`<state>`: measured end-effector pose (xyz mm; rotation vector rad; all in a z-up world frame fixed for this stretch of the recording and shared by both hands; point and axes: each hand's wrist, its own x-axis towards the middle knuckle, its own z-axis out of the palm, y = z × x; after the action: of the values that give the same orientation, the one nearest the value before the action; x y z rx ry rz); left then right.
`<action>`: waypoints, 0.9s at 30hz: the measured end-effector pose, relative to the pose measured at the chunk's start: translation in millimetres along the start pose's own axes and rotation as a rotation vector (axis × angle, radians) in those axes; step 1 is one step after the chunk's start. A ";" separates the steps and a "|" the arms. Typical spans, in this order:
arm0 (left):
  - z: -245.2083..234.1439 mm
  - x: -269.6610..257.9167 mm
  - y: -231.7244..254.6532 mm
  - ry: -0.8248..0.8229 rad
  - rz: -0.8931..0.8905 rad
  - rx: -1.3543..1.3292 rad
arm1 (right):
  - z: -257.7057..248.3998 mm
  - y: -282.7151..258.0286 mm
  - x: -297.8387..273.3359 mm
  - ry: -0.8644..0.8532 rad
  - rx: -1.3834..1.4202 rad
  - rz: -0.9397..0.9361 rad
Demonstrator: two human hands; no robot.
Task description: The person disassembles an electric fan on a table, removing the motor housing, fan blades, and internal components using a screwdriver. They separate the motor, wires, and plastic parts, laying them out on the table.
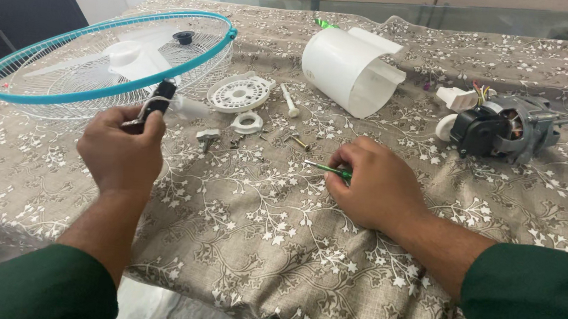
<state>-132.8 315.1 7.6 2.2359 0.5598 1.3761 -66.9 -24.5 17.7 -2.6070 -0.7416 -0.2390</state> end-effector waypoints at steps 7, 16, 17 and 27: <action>-3.0 -8.5 -14.9 -0.119 -0.108 0.180 | -2.9 -0.8 -3.0 0.024 0.037 -0.009; -7.4 -4.3 -2.4 -0.313 -0.275 0.210 | 9.6 18.6 1.0 0.198 0.212 0.037; -8.1 -4.8 -1.0 -0.294 -0.273 0.170 | 11.7 22.1 2.8 0.286 0.260 0.067; 8.9 -29.0 72.1 -0.448 0.120 0.002 | 18.0 31.8 10.8 0.310 0.141 0.186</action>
<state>-129.5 238.8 24.4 2.5042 0.2731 0.8756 -39.9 -36.2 -6.6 -2.4093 -0.3910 -0.5009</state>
